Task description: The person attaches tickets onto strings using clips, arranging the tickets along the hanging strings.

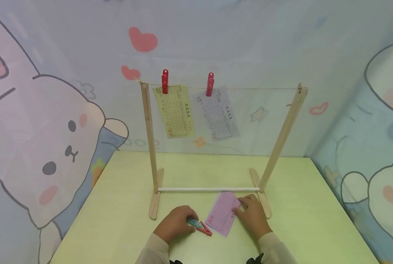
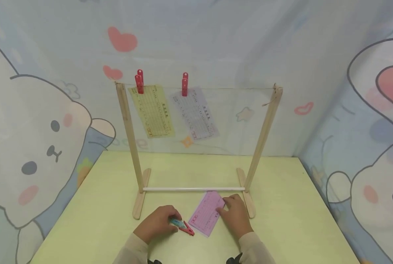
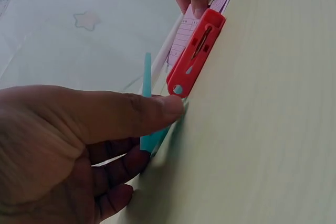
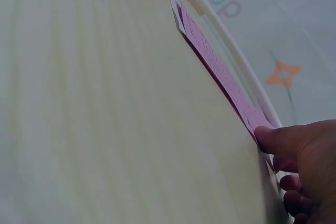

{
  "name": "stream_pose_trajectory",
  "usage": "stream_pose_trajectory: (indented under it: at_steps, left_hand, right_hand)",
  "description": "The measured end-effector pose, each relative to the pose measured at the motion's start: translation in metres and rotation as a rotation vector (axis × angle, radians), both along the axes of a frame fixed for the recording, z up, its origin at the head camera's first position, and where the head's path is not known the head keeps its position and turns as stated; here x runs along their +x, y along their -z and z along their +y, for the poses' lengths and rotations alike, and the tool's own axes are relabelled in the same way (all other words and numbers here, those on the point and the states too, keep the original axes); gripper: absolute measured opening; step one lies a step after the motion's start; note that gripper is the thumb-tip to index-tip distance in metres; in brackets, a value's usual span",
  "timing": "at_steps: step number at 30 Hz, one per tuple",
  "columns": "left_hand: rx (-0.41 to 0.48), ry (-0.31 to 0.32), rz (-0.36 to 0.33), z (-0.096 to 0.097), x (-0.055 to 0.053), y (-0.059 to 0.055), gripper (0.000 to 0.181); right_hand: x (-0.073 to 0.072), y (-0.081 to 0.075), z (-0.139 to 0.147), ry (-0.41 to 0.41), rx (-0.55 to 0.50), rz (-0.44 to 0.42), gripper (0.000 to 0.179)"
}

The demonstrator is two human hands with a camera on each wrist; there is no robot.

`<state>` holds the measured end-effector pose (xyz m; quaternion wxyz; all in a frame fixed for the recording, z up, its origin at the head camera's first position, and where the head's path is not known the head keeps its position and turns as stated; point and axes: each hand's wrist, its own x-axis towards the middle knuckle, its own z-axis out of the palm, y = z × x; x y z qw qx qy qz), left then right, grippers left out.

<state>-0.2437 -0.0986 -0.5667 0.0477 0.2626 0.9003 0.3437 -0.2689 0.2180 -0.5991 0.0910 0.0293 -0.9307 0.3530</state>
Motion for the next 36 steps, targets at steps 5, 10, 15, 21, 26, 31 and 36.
stream_pose_trajectory:
  at_steps: [5,10,15,21,26,31,36]
  left_hand:
    - [0.034,-0.028,-0.001,-0.001,0.0,0.003,0.01]
    - [0.075,-0.07,-0.003,-0.003,-0.004,0.005,0.01]
    - [0.104,-0.101,-0.023,-0.003,-0.006,0.007,0.013]
    - [0.138,-0.111,-0.001,-0.002,-0.005,0.006,0.017]
    - [0.159,-0.123,0.001,-0.004,-0.007,0.004,0.021]
    - [0.23,-0.149,-0.066,-0.002,-0.007,0.005,0.021]
    - [0.276,-0.157,-0.109,-0.001,-0.006,0.009,0.021]
  right_hand:
    - [0.002,0.0,0.0,0.003,-0.012,-0.005,0.043]
    - [0.003,-0.001,-0.001,0.011,-0.029,0.025,0.033]
    - [0.004,-0.002,-0.001,0.017,-0.056,0.042,0.019]
    - [0.005,-0.003,-0.002,0.03,-0.109,0.022,0.014]
    - [-0.002,-0.004,-0.007,0.035,-0.08,0.008,0.03]
    - [-0.018,-0.005,-0.01,-0.002,-0.008,0.01,0.053]
    - [-0.025,-0.003,-0.011,0.024,0.021,-0.014,0.04]
